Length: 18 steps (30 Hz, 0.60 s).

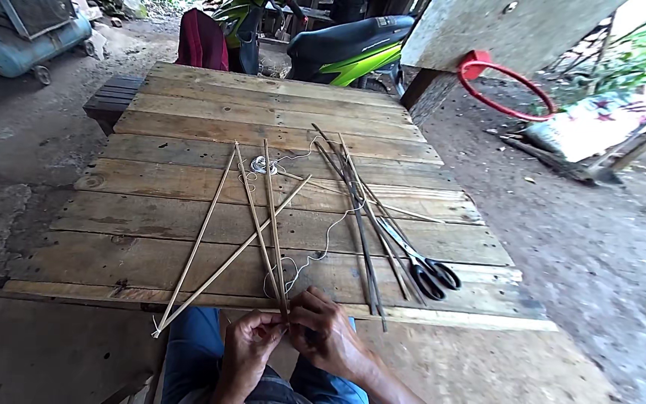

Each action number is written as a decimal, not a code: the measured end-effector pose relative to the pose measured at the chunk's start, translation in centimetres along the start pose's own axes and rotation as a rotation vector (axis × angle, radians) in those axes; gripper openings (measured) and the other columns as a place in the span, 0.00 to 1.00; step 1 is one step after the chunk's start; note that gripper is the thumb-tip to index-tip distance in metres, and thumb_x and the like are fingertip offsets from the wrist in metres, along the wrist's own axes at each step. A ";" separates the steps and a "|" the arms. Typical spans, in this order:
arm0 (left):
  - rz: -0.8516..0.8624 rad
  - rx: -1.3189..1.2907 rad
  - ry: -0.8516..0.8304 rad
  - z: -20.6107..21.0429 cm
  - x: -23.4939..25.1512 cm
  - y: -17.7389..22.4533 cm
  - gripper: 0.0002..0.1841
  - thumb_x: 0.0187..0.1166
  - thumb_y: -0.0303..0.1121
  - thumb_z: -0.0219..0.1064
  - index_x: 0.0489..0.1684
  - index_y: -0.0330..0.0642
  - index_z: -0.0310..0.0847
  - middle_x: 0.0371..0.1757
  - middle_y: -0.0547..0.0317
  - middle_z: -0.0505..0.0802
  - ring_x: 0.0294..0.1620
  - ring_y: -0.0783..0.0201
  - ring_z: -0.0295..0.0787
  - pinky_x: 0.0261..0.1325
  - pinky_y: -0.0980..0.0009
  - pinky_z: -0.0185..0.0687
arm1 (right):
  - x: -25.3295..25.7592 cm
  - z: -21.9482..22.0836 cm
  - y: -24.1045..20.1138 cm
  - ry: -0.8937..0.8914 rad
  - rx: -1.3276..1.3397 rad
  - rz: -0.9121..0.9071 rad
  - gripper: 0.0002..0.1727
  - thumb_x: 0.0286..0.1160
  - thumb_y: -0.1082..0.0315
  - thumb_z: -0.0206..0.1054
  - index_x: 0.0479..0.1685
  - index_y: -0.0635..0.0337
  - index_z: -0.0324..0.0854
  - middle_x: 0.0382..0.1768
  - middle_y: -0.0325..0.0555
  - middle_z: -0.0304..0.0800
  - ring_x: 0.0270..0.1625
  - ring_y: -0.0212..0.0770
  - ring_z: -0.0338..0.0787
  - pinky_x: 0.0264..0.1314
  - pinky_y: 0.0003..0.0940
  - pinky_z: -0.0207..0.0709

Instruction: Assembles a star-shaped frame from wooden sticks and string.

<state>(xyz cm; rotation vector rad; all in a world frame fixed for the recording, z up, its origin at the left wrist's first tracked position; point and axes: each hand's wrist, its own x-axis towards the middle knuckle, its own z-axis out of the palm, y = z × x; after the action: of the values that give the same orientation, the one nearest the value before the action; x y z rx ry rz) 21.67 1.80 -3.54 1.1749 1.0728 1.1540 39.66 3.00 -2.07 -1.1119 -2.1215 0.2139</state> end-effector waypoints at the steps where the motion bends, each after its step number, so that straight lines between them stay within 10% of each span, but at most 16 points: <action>1: 0.006 0.017 0.003 -0.1 0.0 -0.1 0.04 0.66 0.23 0.73 0.34 0.36 0.92 0.32 0.66 0.95 0.33 0.80 0.90 0.41 0.83 0.86 | -0.1 0.0 0.1 0.003 -0.008 -0.004 0.08 0.66 0.63 0.64 0.25 0.52 0.86 0.34 0.42 0.88 0.40 0.38 0.86 0.37 0.26 0.78; 10: -0.001 0.084 0.036 -0.1 -0.4 -0.6 0.04 0.68 0.23 0.70 0.34 0.33 0.89 0.32 0.65 0.93 0.33 0.81 0.89 0.42 0.84 0.86 | -0.9 0.5 0.1 0.020 -0.113 0.033 0.09 0.62 0.61 0.63 0.21 0.53 0.83 0.31 0.42 0.87 0.38 0.41 0.86 0.35 0.29 0.78; 18: 0.054 0.187 0.029 -0.1 -0.3 -0.7 0.07 0.70 0.28 0.70 0.35 0.35 0.92 0.34 0.63 0.93 0.34 0.82 0.87 0.40 0.85 0.84 | -1.5 -0.3 -0.4 -0.024 -0.153 -0.010 0.11 0.72 0.61 0.63 0.39 0.51 0.91 0.36 0.41 0.90 0.41 0.40 0.88 0.39 0.27 0.80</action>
<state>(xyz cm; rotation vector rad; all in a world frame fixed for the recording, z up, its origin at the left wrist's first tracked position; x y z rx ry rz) 21.55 1.45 -4.20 1.3434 1.1977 1.1330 40.18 1.56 -2.49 -1.1906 -2.1937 0.0610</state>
